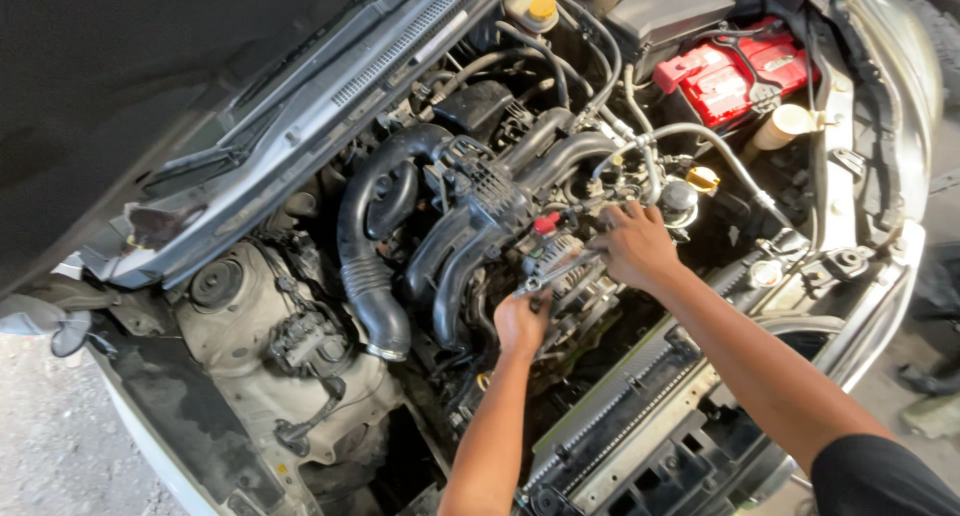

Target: The person works in the open engine bay of a car, using a socket wrench with an extension to loosen and tighten bolts on the engine near the alternator. They reach into the engine compartment with one hand while turning the wrench with the other, briefly pick up a tool from a wrench mat on the floor, and continue working on the bolts.

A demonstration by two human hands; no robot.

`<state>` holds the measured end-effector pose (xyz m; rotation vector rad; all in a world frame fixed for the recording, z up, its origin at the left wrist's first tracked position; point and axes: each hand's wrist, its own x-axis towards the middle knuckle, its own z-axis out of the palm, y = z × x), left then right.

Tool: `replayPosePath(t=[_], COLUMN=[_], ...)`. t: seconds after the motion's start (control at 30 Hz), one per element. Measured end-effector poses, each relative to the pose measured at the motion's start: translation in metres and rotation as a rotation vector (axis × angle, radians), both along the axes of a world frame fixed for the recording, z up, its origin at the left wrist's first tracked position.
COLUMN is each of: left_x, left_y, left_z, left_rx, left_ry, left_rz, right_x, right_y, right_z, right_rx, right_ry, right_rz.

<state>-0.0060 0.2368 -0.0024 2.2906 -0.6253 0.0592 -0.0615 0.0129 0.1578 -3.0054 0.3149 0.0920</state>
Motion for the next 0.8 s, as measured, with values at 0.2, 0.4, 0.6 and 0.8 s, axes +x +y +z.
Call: replayPosePath(t=[0.2,0.4,0.6,0.8], left_x=[-0.005,0.002,0.008,0.004], left_y=[-0.004,0.003,0.008,0.004], left_z=[0.014,-0.013,-0.055,-0.073], left_rx=[-0.053,-0.002,0.237,0.092], left_ry=[-0.151,-0.211,-0.076,-0.045], left_rz=[0.059,-0.097,-0.178,-0.13], right_x=[0.062,0.099,0.113,0.074], right_y=[0.039,0.075,0.146,0.178], right_z=[-0.003,-0.024,-0.033,-0.067], right_rx=[0.147,0.261,0.256,0.297], right_ry=[0.044,0.031,0.052,0.017], right_rz=[-0.169,-0.071,0.208,0.308])
